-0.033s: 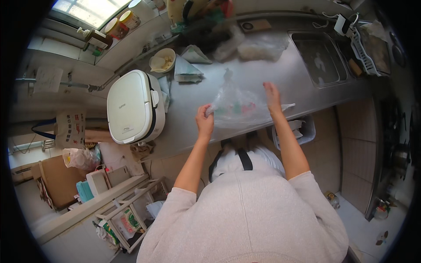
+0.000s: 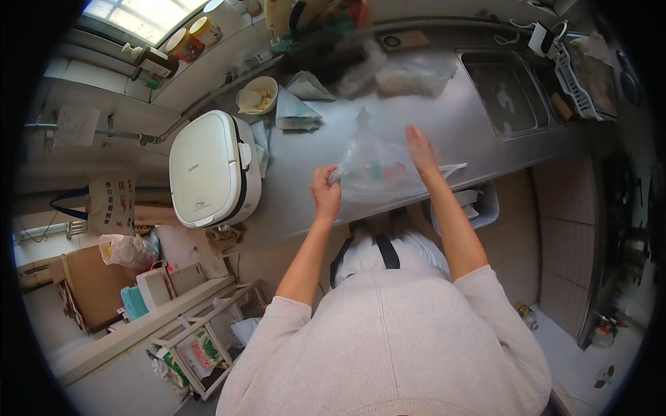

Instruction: The person folds a light blue plastic bag into a compact square on a kitchen counter. They then unfold a larger transparent plastic bag, fold it into a smaller rectangle, and place it on the counter.

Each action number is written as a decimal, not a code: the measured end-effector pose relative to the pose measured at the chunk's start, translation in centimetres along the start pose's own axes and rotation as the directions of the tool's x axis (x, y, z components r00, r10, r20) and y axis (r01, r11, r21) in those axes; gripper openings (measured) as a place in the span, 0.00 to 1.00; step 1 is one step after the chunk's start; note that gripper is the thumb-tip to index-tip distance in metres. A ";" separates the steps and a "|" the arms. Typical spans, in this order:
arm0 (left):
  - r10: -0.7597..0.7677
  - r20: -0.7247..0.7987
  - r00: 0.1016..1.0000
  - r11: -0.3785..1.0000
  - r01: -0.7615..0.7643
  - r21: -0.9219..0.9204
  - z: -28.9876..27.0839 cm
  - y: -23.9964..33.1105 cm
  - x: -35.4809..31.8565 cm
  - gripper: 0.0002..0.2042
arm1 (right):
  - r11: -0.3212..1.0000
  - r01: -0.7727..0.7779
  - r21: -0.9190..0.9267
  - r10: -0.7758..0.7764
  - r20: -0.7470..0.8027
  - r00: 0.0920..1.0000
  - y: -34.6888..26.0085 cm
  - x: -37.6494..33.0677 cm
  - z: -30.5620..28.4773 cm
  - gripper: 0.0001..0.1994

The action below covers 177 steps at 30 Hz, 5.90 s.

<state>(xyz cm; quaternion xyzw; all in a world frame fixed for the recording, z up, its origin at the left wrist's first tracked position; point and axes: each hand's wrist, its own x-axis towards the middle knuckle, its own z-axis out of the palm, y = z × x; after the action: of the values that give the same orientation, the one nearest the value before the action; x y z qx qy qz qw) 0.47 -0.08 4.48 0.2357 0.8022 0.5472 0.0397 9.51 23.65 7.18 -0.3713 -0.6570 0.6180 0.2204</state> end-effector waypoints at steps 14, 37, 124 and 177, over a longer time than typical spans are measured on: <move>-0.559 0.238 0.794 0.537 0.566 -0.626 -1.8 0.3 -1.1 0.13 | 0.727 -0.201 0.657 0.176 0.105 0.979 -1.1 3.8 -0.8 0.13; -0.273 0.575 0.771 0.738 0.551 -0.389 -2.0 2.5 4.7 0.05 | 0.600 -0.195 0.775 0.121 0.153 0.981 -0.2 4.0 -4.4 0.09; -0.283 -0.104 0.953 0.923 0.241 -0.299 0.2 1.7 4.5 0.06 | 0.940 0.211 -0.266 -0.054 0.497 0.866 -2.5 -2.4 -6.1 0.31; -0.272 -0.057 0.961 0.933 0.278 0.229 -4.0 -5.5 -6.7 0.26 | 0.567 0.405 -0.717 0.088 0.541 0.836 -3.9 1.6 -13.3 0.36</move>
<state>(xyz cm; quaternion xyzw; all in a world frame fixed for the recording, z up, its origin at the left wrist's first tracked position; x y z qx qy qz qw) 3.29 -7.97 -0.12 0.1176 0.8866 0.4405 0.0778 17.63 33.57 12.54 -0.1846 -0.9298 0.3014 -0.1030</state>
